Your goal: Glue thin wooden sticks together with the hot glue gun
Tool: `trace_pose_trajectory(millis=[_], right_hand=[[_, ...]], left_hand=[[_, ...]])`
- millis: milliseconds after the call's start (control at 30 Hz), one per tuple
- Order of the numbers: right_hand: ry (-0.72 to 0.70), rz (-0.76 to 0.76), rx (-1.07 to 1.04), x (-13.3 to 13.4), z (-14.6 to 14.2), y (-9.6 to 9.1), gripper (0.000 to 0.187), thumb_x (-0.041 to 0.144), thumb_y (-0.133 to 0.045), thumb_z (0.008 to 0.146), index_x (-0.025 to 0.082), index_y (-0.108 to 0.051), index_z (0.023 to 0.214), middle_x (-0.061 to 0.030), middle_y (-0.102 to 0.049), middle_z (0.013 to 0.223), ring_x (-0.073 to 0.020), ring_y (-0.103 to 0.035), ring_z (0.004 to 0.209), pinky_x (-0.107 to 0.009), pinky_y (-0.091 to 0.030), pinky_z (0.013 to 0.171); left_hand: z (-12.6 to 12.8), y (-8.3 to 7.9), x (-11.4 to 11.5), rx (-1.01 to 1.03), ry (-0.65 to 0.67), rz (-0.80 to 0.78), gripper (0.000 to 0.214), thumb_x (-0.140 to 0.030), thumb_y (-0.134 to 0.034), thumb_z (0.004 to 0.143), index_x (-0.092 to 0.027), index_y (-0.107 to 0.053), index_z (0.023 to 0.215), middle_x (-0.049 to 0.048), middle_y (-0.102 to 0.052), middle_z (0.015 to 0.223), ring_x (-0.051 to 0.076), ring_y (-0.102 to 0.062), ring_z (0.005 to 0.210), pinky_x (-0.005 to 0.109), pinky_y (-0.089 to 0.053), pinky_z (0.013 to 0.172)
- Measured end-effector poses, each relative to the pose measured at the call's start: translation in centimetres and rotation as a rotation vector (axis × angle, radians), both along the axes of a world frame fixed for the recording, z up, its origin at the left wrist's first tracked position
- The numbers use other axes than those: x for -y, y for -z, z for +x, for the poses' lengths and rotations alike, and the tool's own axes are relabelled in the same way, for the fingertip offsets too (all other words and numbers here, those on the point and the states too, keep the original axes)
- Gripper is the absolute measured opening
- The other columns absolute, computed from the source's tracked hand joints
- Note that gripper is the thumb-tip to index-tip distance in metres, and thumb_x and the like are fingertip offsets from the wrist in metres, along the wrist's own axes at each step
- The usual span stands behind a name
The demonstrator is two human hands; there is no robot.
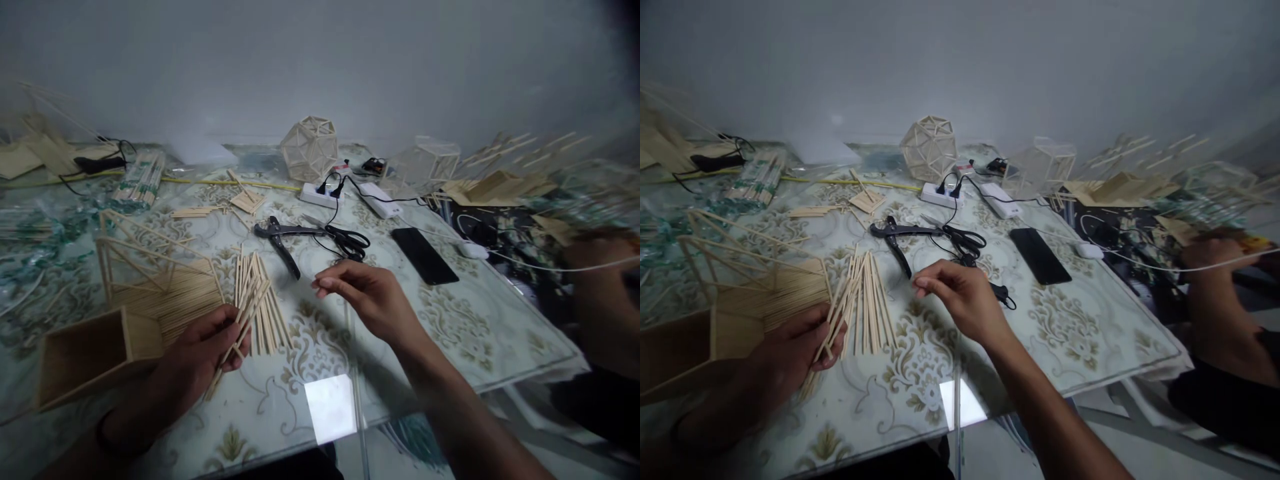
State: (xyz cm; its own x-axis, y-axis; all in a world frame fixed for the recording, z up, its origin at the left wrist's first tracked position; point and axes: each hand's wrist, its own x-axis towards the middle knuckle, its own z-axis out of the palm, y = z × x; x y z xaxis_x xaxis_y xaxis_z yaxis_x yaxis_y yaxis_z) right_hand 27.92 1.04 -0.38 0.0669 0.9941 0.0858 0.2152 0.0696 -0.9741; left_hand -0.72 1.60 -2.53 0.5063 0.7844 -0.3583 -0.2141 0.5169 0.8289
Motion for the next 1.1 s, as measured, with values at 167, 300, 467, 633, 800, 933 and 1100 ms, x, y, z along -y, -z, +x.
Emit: trace_pose_trajectory(millis=[167, 300, 467, 633, 800, 933, 1100], right_hand=[[0.270, -0.024, 0.187, -0.1, 1.8, 0.5, 0.043, 0.055, -0.095, 0.068, 0.018, -0.074, 0.065, -0.0067, -0.077, 0.068, -0.0200, -0.067, 0.062, -0.032, -0.050, 0.058], [0.168, -0.082, 0.179, -0.3, 2.4, 1.3, 0.046, 0.059, -0.092, 0.071, 0.017, -0.075, 0.068, -0.0057, -0.074, 0.063, -0.0184, -0.066, 0.058, -0.029, -0.049, 0.055], [0.039, -0.103, 0.081, 0.2, 3.0, 2.2, 0.047, 0.065, -0.080, 0.085, 0.018, -0.078, 0.081, -0.0085, -0.081, 0.078, -0.0221, -0.077, 0.069, -0.036, -0.063, 0.072], [0.035, -0.142, 0.076, 0.7, 2.6, 2.8, 0.043, 0.057, -0.085, 0.082, 0.020, -0.083, 0.103, -0.0097, -0.085, 0.092, -0.0268, -0.082, 0.089, -0.043, -0.064, 0.090], [0.172, -0.038, 0.269, 0.6, 2.4, 3.0, 0.038, 0.056, -0.090, 0.076, 0.020, -0.081, 0.074, -0.0080, -0.079, 0.077, -0.0249, -0.074, 0.074, -0.040, -0.060, 0.076], [0.064, 0.100, 0.352, 0.5, 3.0, 2.4, 0.033, 0.054, -0.078, 0.090, 0.024, -0.085, 0.100, -0.0106, -0.082, 0.106, -0.0288, -0.075, 0.104, -0.044, -0.057, 0.096], [0.335, 0.002, 0.512, 1.3, 5.6, 2.2, 0.044, 0.061, -0.068, 0.095, 0.020, -0.078, 0.084, -0.0090, -0.076, 0.077, -0.0250, -0.070, 0.071, -0.038, -0.057, 0.070]], left_hand=[[0.1, 0.5, 0.0, 0.009, -0.028, -0.049, 0.020, -0.033, -0.082, 0.092, -0.016, -0.073, 0.088, 0.0019, -0.065, 0.077, 0.012, -0.051, 0.067, 0.021, -0.037, 0.058], [0.0, 0.5, 0.1, -0.030, -0.045, -0.076, 0.020, -0.033, -0.083, 0.091, -0.017, -0.071, 0.088, 0.0018, -0.067, 0.078, 0.012, -0.054, 0.068, 0.022, -0.038, 0.060], [0.0, 0.8, 0.2, -0.064, -0.028, -0.065, 0.019, -0.034, -0.081, 0.093, -0.018, -0.072, 0.090, 0.0009, -0.068, 0.078, 0.011, -0.054, 0.066, 0.021, -0.038, 0.058], [0.0, 0.8, 0.1, -0.045, -0.015, -0.028, 0.020, -0.034, -0.081, 0.093, -0.017, -0.073, 0.087, 0.0009, -0.068, 0.077, 0.011, -0.056, 0.065, 0.020, -0.040, 0.058], [-0.1, 0.8, 0.2, -0.032, -0.013, -0.002, 0.018, -0.033, -0.080, 0.094, -0.016, -0.074, 0.089, 0.0007, -0.068, 0.077, 0.010, -0.057, 0.064, 0.020, -0.041, 0.058], [-0.3, 1.2, 0.1, -0.040, -0.004, -0.015, 0.016, -0.032, -0.080, 0.093, -0.018, -0.074, 0.090, 0.0000, -0.068, 0.079, 0.011, -0.057, 0.065, 0.021, -0.041, 0.060], [-0.4, 1.7, 0.1, -0.040, 0.010, -0.050, 0.020, -0.037, -0.084, 0.089, -0.020, -0.075, 0.089, 0.0008, -0.067, 0.080, 0.012, -0.057, 0.068, 0.022, -0.041, 0.061]])
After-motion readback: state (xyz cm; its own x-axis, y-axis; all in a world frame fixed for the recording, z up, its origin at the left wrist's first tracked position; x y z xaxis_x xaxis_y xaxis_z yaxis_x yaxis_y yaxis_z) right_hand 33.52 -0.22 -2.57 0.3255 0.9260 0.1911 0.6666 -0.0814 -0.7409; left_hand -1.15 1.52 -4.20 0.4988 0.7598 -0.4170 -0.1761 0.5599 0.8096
